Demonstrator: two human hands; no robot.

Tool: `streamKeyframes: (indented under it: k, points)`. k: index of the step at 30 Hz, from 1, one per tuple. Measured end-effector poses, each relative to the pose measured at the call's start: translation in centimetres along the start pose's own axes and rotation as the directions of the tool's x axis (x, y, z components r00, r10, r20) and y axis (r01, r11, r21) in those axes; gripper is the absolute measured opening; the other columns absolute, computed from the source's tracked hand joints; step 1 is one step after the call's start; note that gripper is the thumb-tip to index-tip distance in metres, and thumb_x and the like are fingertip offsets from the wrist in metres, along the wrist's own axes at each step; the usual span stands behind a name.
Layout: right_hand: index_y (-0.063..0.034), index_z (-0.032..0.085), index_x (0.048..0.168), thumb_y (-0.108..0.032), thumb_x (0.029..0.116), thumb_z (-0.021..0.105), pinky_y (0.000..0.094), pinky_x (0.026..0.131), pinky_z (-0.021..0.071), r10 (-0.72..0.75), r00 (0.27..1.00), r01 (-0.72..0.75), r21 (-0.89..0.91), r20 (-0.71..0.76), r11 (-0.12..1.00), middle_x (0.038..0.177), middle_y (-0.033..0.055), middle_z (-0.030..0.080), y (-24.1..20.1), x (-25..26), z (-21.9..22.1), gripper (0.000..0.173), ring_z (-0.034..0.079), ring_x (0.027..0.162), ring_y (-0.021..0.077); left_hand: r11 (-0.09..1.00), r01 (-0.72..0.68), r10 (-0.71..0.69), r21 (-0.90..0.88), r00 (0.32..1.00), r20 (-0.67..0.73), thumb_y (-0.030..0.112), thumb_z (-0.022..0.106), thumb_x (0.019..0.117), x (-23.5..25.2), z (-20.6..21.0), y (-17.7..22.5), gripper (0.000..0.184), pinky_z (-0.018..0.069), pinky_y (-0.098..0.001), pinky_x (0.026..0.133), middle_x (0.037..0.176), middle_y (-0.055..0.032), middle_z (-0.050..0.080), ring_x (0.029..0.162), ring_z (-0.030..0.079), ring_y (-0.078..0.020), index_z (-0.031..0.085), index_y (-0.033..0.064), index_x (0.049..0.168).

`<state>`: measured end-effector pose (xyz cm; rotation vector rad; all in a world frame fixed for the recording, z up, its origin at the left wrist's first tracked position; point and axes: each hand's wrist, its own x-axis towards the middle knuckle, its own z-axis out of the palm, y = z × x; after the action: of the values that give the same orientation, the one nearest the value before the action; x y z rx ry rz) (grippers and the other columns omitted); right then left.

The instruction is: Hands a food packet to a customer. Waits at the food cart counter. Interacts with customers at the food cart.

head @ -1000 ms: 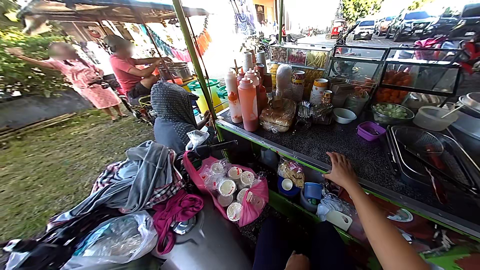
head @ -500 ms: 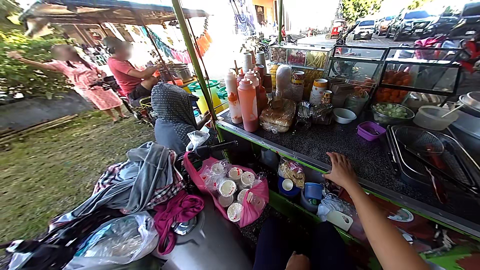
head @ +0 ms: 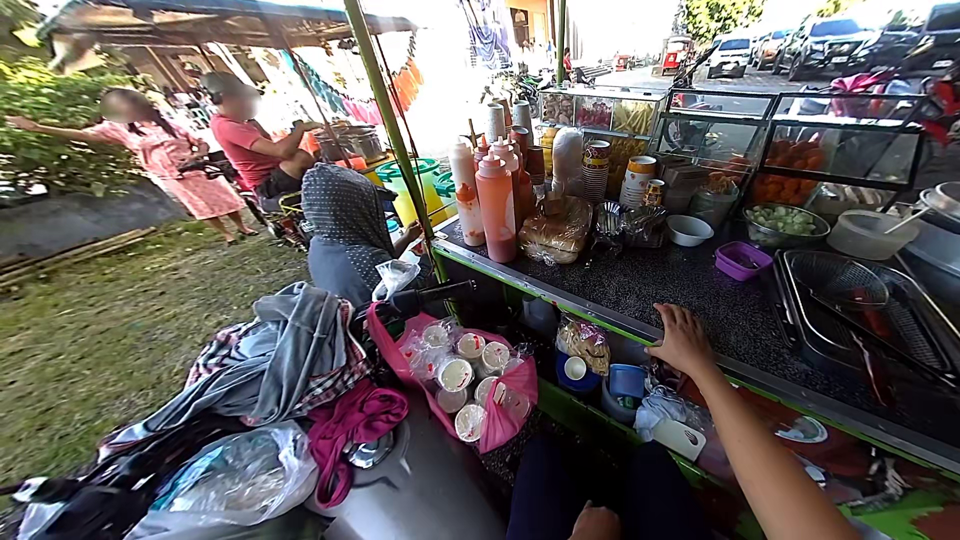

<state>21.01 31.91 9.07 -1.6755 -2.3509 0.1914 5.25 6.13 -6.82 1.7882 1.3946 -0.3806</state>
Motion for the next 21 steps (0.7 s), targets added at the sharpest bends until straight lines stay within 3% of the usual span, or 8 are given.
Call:
streamKeyframes:
  k: [21]
  points:
    - [-0.0108, 0.04, 0.157, -0.039, 0.0763, 0.088, 0.0523, 0.123, 0.0266, 0.004, 1.0, -0.004, -0.004, 0.002, 1.0, 0.158, 0.0197, 0.042, -0.04, -0.05, -0.04, 0.098, 0.035, 0.149, 0.0371, 1.0, -0.005, 0.005, 0.006, 1.0, -0.003, 0.036, 0.048, 0.1064, 0.08, 0.05, -0.01, 0.042, 0.0325, -0.0625, 0.115, 0.131, -0.0185, 0.068, 0.131, 0.058, -0.0368, 0.069, 0.005, 0.126]
